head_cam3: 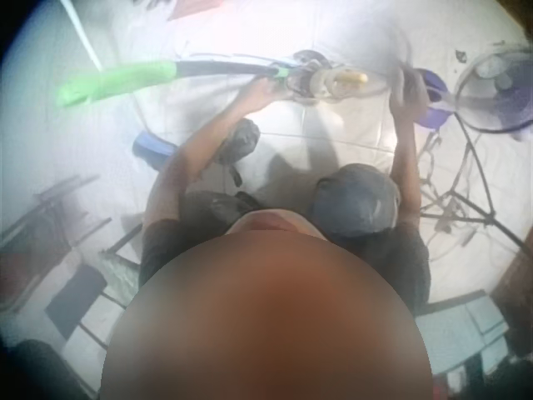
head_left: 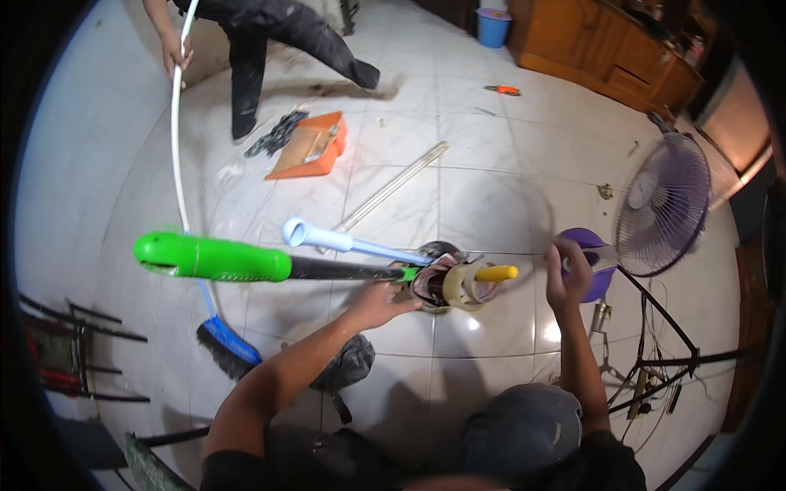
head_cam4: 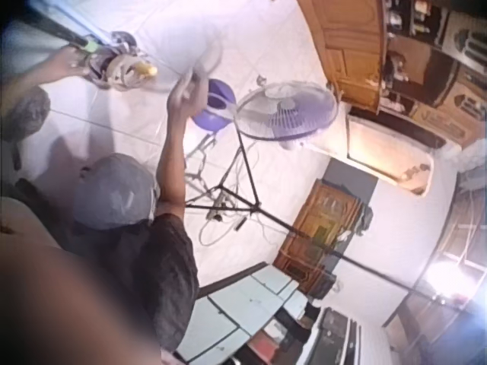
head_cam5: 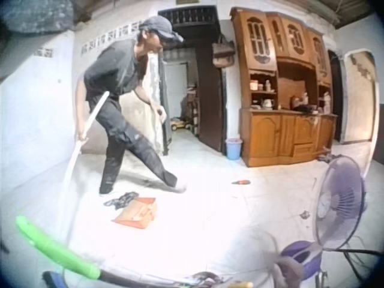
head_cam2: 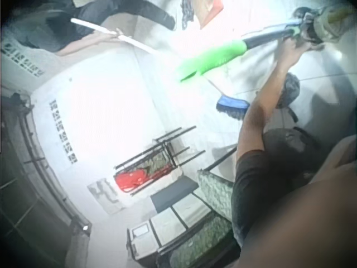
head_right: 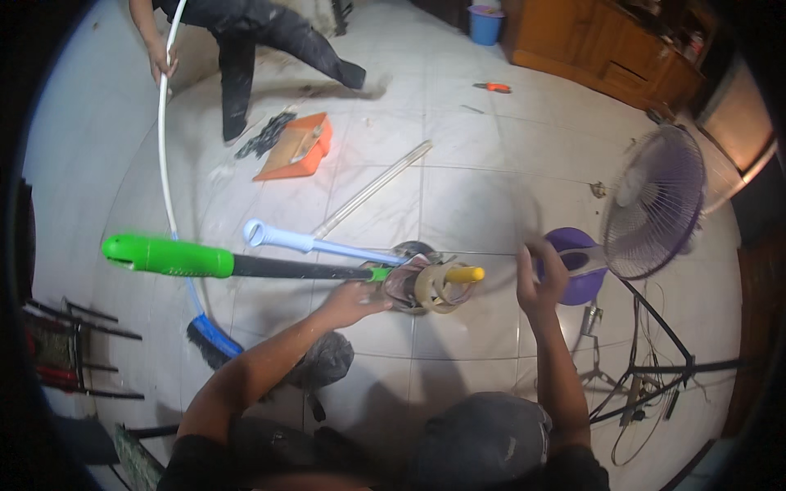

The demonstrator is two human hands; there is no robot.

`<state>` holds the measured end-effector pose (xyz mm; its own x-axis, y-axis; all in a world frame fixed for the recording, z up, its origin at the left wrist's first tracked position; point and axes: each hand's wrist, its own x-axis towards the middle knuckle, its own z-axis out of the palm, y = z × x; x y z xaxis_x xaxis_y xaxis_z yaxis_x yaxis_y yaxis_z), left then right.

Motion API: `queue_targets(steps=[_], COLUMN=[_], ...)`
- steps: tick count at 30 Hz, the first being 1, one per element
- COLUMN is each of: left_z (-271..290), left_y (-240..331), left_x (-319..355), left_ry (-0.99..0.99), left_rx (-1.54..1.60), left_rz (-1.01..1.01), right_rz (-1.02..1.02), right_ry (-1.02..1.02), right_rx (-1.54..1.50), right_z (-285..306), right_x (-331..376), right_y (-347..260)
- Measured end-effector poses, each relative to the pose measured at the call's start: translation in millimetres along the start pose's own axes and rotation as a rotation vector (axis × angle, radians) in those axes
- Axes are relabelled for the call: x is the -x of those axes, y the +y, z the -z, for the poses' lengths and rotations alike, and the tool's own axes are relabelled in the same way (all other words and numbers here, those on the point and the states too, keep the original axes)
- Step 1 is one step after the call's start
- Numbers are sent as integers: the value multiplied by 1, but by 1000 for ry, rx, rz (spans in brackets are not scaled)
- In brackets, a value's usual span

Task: The person retrieves a red bag, then sits on the floor to assemble a mop. They place a metal bucket on the floor, insert a mop handle, and secure it with tape and a cloth. The person uses pliers to tighten the assembly.

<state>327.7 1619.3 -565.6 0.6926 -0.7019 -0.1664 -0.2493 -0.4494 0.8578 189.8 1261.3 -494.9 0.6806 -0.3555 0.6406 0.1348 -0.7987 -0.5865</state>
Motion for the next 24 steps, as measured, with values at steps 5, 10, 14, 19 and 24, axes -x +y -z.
queue_targets(steps=[5, 10, 14, 19, 24], left_z=[-3, -18, -21, -25, -23], left_y=[-2, -24, -42, -19, -43], left_x=[-12, -26, -20, -21, -25], left_ry=[-116, -65, -127, -141, -149], left_rx=[-251, 153, 207, 301, 343], left_rz=[73, 12, 159, 198, 31], right_rz=[-805, -1035, -905, -805, -811], right_ry=[-71, -182, -249, -226, -169], right_rx=[-676, -460, -449, -341, -281], right_z=[-81, -132, -155, -153, -160], right_x=[-75, -123, -121, -114, -97], right_y=[117, 170, 161, 181, 204])
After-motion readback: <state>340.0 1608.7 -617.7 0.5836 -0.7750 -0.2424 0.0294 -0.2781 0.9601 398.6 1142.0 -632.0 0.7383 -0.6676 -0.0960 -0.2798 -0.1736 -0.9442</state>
